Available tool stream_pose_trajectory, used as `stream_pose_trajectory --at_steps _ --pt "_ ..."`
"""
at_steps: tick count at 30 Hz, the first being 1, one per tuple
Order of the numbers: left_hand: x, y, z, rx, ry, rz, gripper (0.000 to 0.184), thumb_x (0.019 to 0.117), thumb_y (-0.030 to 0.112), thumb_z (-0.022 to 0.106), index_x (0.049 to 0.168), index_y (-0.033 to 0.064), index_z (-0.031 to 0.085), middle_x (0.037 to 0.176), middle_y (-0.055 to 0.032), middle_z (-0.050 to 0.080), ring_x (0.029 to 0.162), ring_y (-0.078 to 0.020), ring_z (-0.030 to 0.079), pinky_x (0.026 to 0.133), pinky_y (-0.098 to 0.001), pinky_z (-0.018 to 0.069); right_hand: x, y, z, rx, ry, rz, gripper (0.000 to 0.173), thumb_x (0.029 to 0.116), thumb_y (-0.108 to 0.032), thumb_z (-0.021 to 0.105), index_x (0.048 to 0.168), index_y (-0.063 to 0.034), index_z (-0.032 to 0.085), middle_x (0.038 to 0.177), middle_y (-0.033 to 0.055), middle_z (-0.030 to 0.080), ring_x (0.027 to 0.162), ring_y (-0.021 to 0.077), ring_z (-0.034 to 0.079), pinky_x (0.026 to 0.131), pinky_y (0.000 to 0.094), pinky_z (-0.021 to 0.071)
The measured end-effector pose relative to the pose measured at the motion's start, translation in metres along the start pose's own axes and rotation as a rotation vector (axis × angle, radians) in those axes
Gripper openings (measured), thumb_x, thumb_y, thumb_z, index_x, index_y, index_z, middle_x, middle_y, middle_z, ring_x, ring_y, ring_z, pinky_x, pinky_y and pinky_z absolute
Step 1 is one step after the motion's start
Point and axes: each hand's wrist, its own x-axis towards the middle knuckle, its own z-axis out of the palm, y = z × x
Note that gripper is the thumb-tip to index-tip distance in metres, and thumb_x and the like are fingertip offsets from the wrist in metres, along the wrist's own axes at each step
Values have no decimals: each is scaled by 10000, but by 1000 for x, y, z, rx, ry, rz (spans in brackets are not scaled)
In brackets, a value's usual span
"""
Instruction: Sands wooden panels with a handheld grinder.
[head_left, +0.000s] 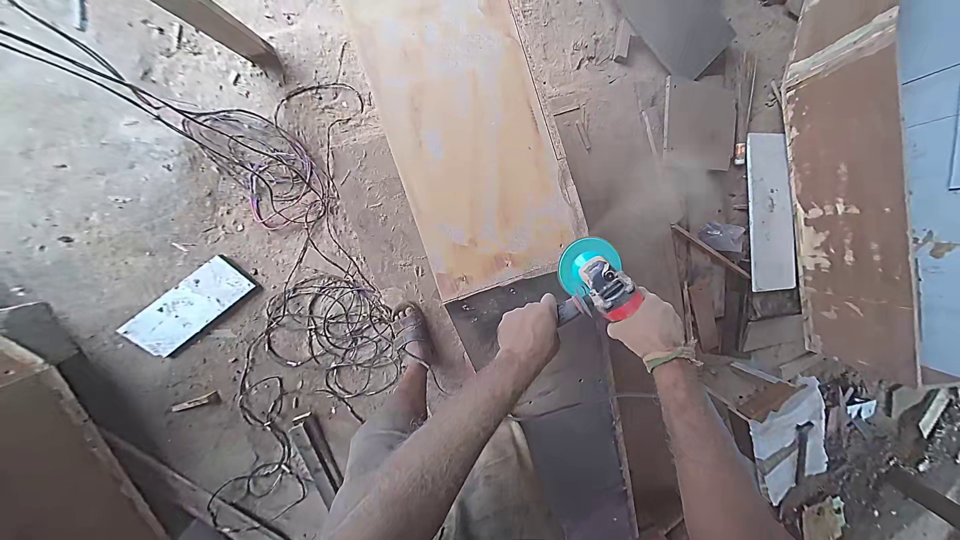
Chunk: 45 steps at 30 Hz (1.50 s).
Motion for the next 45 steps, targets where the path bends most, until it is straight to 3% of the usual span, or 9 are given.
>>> stream_pose_trajectory --at_steps 8,16,24,30,37,45 --pt "-23 -43 13 16 27 -126 280 976 258 575 1221 123 582 1015 -142 736 970 -356 740 767 -559 584 -20 -39 12 -76 -85 -138 715 714 -366 820 1347 -118 598 1178 143 732 1099 323 722 893 555 586" --pt "-3 -8 5 -41 3 22 309 911 153 607 1218 139 583 1032 -135 730 970 -367 731 724 -574 579 -2 -1 9 6 39 -14 748 647 -325 898 1313 -101 642 1181 180 727 1114 367 709 917 606 570" --pt "-31 -73 17 -85 37 -115 292 965 258 581 1230 135 578 1014 -141 731 954 -367 736 747 -575 578 -36 -64 17 -133 -36 -179 708 720 -343 831 1343 -95 603 1164 166 730 1096 346 718 901 566 579" --pt "-19 -67 14 -131 14 -6 296 948 230 594 1226 129 580 1012 -146 727 951 -374 732 742 -578 578 -39 -59 9 -159 0 -81 721 709 -348 847 1338 -96 601 1164 169 731 1100 351 718 906 575 577" --pt "-30 -82 27 -116 -13 -62 301 952 239 588 1227 118 575 1022 -153 730 962 -377 734 756 -574 580 -45 -65 26 -167 -31 -132 691 720 -362 815 1327 -104 608 1138 151 741 1068 334 731 875 562 589" --pt "-20 -63 13 -134 -21 -3 299 939 204 600 1226 123 578 1031 -153 727 965 -375 732 743 -579 582 -34 -53 13 -139 -8 -73 733 683 -336 863 1331 -98 616 1175 163 730 1104 345 716 907 582 579"
